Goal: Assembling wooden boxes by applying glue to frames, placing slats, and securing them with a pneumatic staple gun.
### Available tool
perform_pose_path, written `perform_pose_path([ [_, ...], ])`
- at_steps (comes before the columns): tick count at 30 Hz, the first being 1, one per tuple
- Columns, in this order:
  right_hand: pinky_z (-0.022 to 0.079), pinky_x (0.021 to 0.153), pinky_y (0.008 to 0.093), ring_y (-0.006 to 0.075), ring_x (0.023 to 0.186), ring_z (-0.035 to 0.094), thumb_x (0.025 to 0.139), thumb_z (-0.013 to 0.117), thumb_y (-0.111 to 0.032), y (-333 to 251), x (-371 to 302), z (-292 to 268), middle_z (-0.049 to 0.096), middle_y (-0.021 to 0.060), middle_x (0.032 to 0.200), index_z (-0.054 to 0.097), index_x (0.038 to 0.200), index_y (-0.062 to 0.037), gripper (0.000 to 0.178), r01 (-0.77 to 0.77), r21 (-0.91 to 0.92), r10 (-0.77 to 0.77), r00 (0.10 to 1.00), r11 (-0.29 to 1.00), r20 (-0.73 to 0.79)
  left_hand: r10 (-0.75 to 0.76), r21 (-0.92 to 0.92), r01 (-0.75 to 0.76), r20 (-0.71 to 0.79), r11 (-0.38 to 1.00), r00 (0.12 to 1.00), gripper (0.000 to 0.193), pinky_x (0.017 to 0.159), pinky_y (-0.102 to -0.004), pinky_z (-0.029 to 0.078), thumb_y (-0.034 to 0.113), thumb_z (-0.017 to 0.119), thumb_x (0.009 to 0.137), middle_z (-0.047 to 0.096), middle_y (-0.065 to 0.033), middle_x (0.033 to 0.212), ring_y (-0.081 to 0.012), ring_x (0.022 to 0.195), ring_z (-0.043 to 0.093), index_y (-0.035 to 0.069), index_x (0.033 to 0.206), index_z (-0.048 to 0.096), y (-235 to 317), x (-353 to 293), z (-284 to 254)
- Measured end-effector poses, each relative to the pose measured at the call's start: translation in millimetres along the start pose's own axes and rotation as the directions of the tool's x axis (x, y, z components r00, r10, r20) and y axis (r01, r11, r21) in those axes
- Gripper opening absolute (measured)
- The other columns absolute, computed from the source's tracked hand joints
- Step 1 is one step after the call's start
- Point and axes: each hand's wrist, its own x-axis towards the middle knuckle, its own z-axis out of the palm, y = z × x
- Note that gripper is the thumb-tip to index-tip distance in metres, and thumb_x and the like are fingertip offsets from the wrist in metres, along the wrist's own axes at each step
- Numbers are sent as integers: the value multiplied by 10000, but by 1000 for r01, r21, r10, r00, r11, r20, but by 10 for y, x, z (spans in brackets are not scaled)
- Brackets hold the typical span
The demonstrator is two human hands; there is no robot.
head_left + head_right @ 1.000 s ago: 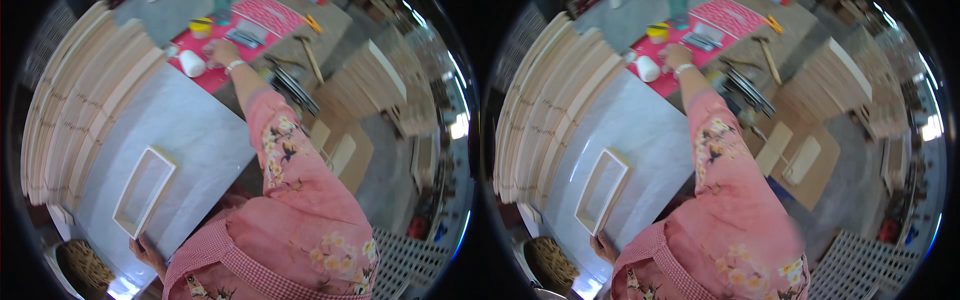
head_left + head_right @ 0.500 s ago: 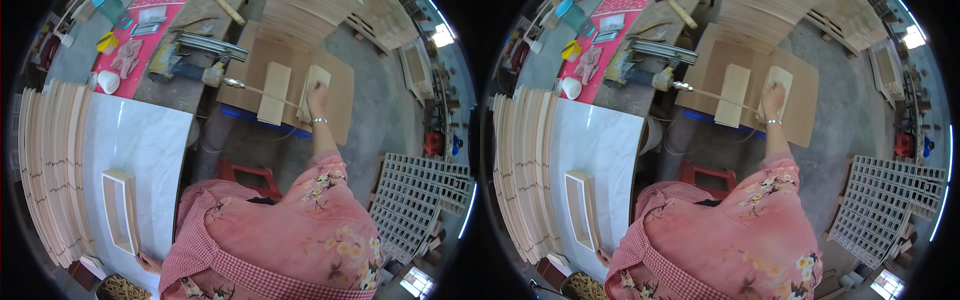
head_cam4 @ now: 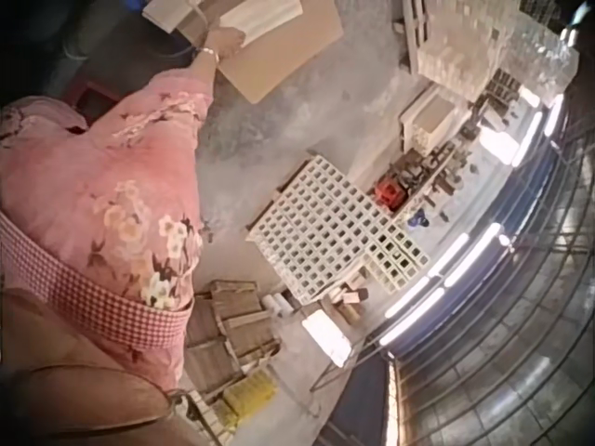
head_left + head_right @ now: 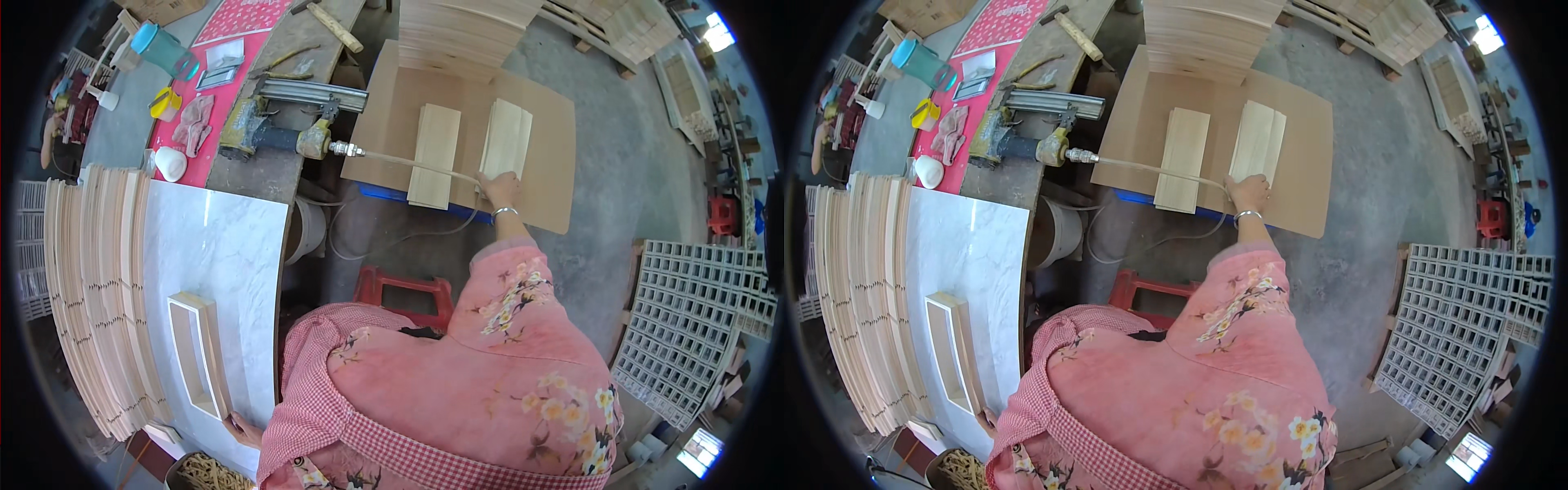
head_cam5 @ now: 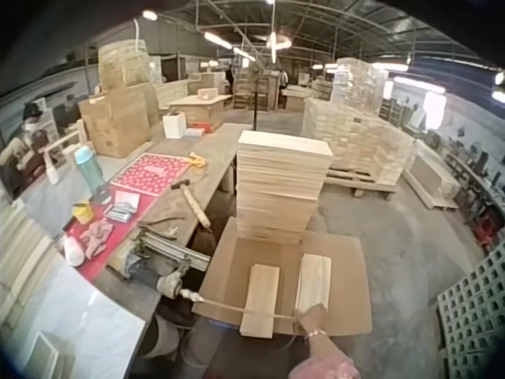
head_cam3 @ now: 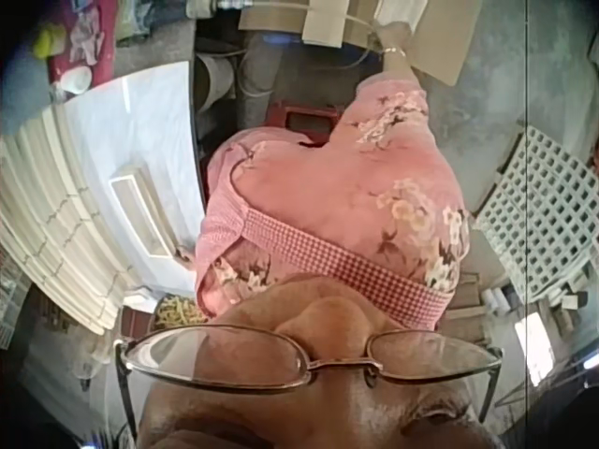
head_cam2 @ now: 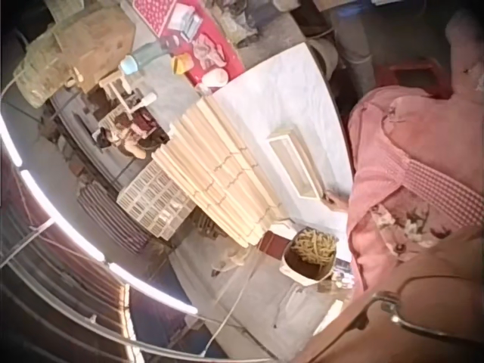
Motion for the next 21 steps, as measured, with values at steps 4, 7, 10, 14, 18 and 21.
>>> perform_pose_path([
  [4, 511, 965, 445, 373, 1101, 632, 769, 749, -580, -8, -93, 5, 635, 220, 1173, 557, 1223, 42, 793, 45, -5, -46, 997, 999, -60, 35, -15, -35, 27, 999, 999, 503, 1008, -377, 443, 336, 576, 1030, 613, -219, 1318, -317, 1171, 574, -28, 1376, 555, -147, 68, 31],
  [7, 507, 971, 448, 377, 1108, 624, 770, 749, -579, 1, -171, 37, 632, 214, 1172, 553, 1224, 46, 797, 86, -17, -87, 989, 996, -117, 64, -56, -63, 27, 996, 998, 514, 1018, -382, 442, 343, 579, 1029, 605, -219, 1339, -325, 1196, 572, -26, 1387, 549, -204, 45, -2],
  [10, 505, 969, 454, 387, 1098, 620, 774, 751, -566, 91, -108, 107, 625, 216, 1174, 551, 1214, 48, 780, 113, 41, -101, 970, 993, -220, 55, -98, -54, 11, 994, 998, 537, 1035, -391, 439, 358, 589, 1024, 595, -226, 1360, -341, 1225, 566, -20, 1403, 543, -79, -14, 58],
  [14, 488, 986, 469, 407, 1113, 607, 787, 733, -578, 68, -98, -52, 605, 243, 1202, 547, 1234, 62, 802, 102, 63, -91, 983, 993, -156, 50, -106, -47, 23, 993, 998, 560, 1058, -401, 436, 367, 596, 1019, 566, -227, 1400, -349, 1258, 549, -4, 1432, 523, -143, -1, 28],
  [18, 469, 1007, 483, 427, 1129, 594, 802, 712, -594, 121, -116, -120, 587, 270, 1232, 532, 1277, 76, 841, 90, 119, -74, 989, 989, -126, 68, -109, -68, 2, 992, 998, 574, 1085, -410, 430, 364, 602, 1015, 527, -223, 1447, -349, 1296, 523, 20, 1462, 499, -175, -39, -35],
  [21, 461, 1016, 484, 440, 1125, 589, 813, 704, -594, 81, -21, -143, 586, 274, 1236, 496, 1336, 75, 875, 175, 281, -65, 930, 943, -363, 103, -168, -124, -129, 978, 986, 570, 1116, -415, 420, 348, 605, 1013, 488, -215, 1488, -343, 1343, 490, 51, 1483, 482, -55, -198, 65],
])
